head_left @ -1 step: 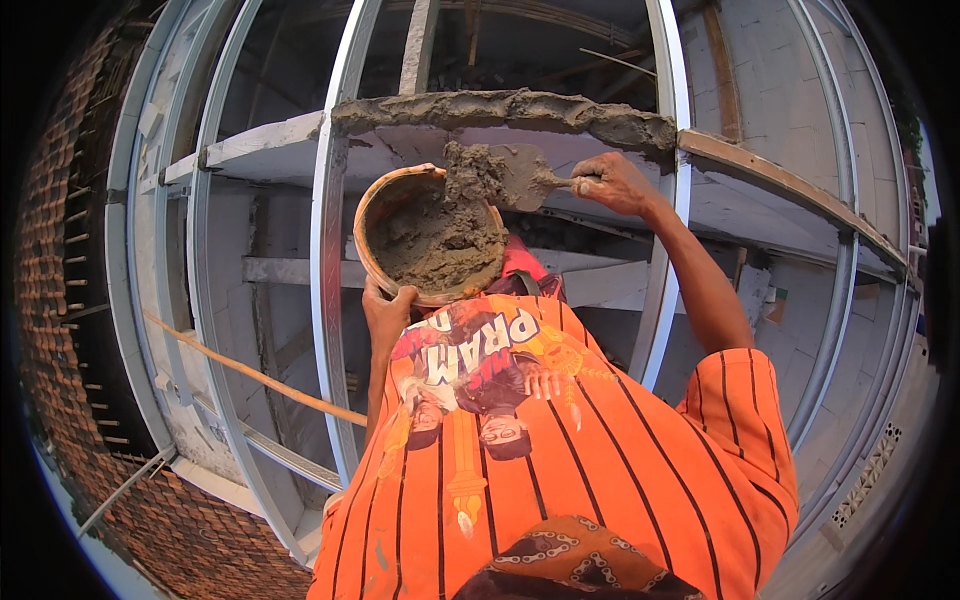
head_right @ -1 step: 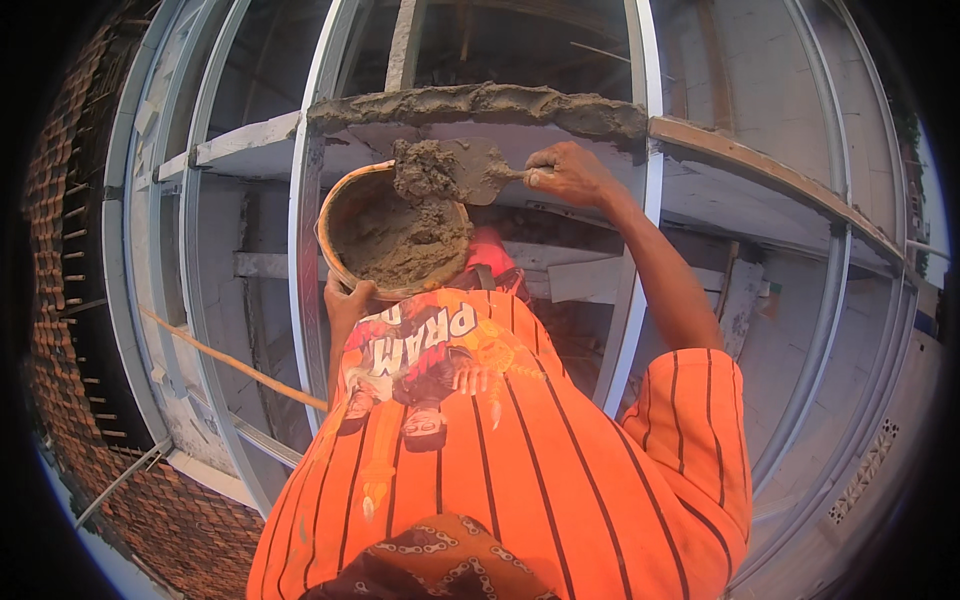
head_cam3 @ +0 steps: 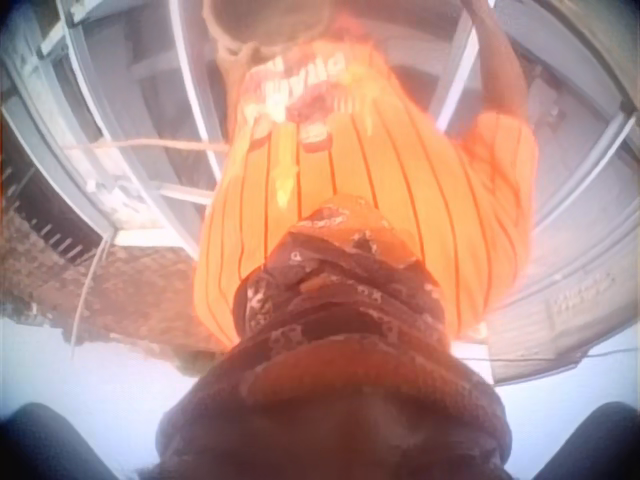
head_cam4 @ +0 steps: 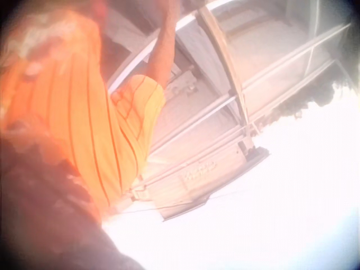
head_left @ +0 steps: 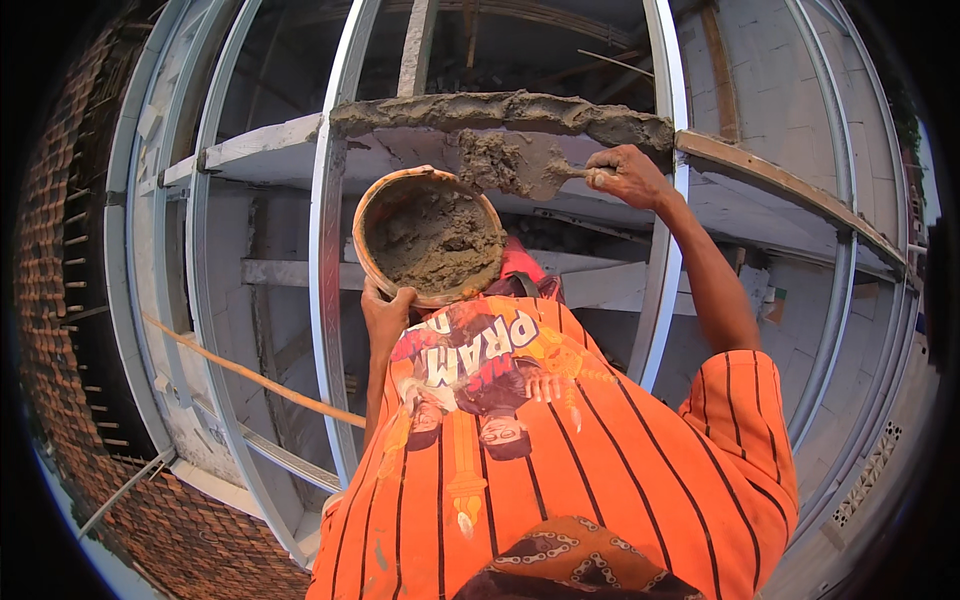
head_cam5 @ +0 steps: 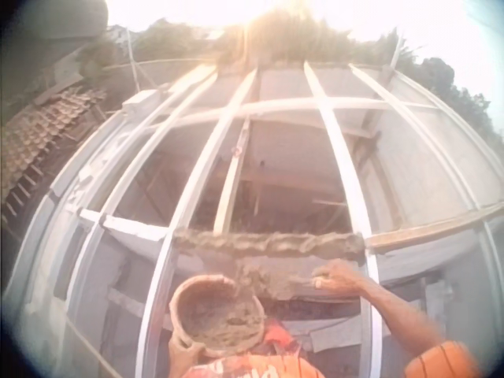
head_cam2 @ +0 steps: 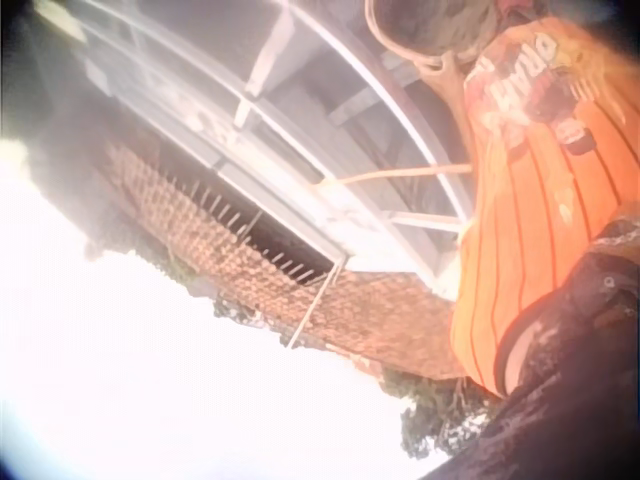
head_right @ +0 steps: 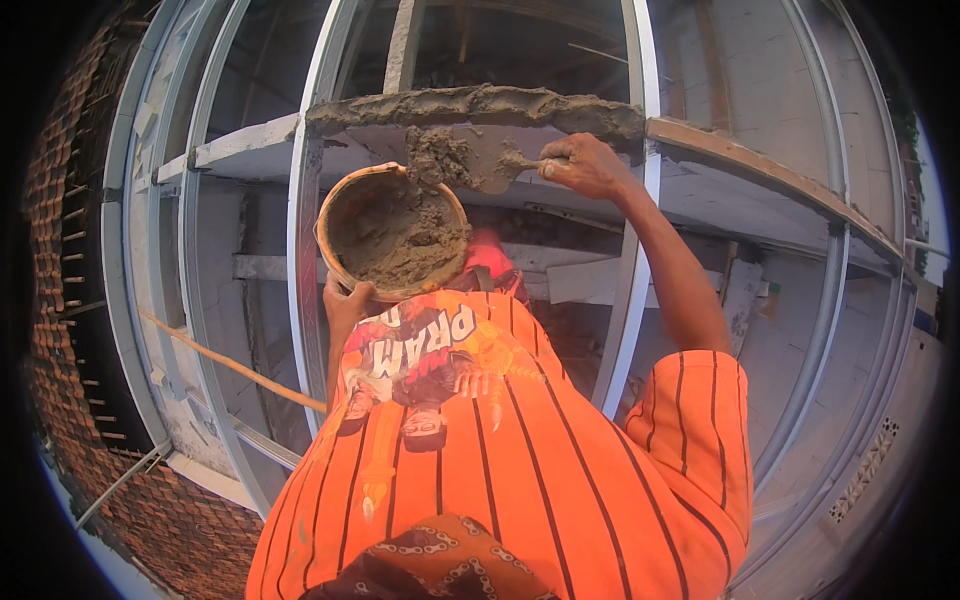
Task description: The person scoops wet cement from a bucket using a trowel and applies it to a metal frame structure. They use a wooden plank to smooth and level the cement along the frame, repeating the process to fill gaps.
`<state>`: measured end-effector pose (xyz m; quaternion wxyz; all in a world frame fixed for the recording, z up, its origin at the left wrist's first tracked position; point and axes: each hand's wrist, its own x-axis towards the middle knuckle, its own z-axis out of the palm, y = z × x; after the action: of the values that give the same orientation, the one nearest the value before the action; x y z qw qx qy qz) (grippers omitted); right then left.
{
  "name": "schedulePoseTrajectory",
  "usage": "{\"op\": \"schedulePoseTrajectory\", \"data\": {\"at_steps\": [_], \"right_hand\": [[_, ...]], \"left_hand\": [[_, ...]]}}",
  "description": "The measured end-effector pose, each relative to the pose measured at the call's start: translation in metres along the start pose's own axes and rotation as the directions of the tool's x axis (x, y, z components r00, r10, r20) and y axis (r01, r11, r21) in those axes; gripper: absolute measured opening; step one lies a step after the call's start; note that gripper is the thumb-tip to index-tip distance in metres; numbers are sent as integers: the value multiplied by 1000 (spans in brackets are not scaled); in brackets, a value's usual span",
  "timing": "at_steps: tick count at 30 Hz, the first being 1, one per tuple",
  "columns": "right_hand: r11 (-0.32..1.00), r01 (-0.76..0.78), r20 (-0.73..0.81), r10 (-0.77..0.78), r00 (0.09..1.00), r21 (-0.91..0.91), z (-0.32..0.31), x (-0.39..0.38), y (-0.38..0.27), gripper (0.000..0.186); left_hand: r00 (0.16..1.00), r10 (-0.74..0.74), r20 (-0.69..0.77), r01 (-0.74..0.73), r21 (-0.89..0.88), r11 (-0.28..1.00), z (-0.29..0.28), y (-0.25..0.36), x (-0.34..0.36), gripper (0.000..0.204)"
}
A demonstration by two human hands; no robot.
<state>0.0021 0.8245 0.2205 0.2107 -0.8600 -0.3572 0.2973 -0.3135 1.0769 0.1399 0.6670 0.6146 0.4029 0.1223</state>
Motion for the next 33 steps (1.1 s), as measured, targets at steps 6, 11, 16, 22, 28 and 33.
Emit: {"op": "schedulePoseTrajectory", "data": {"at_steps": [6, 11, 16, 22, 28, 33], "right_hand": [[902, -197, -341, 59, 938, -384, -100, -38, 27, 33], [679, -344, -474, -6, 881, -648, -75, -43, 58, 28], [610, -388, -598, -180, 781, -691, -68, -41, 54, 15], [430, -245, -455, -502, 735, -869, -74, 2, 42, 12], [330, -304, -415, -350, 840, -894, -97, -51, 110, 14], [459, -464, -605, -225, 764, -758, -99, -91, 94, 17]], "left_hand": [[999, 28, 33, -28, -7, 1000, -3, -10, 8, 33], [999, -1, 53, 1, 3, 1000, -2, -6, 7, 34], [998, -38, 55, 37, 10, 999, -2, 2, 2, 34], [991, -76, 107, 69, 61, 996, 0, 9, 7, 36], [994, 4, 110, -9, 44, 999, -2, -3, 7, 36], [996, 5, 91, -5, -2, 1000, -2, 6, 4, 36]]}}
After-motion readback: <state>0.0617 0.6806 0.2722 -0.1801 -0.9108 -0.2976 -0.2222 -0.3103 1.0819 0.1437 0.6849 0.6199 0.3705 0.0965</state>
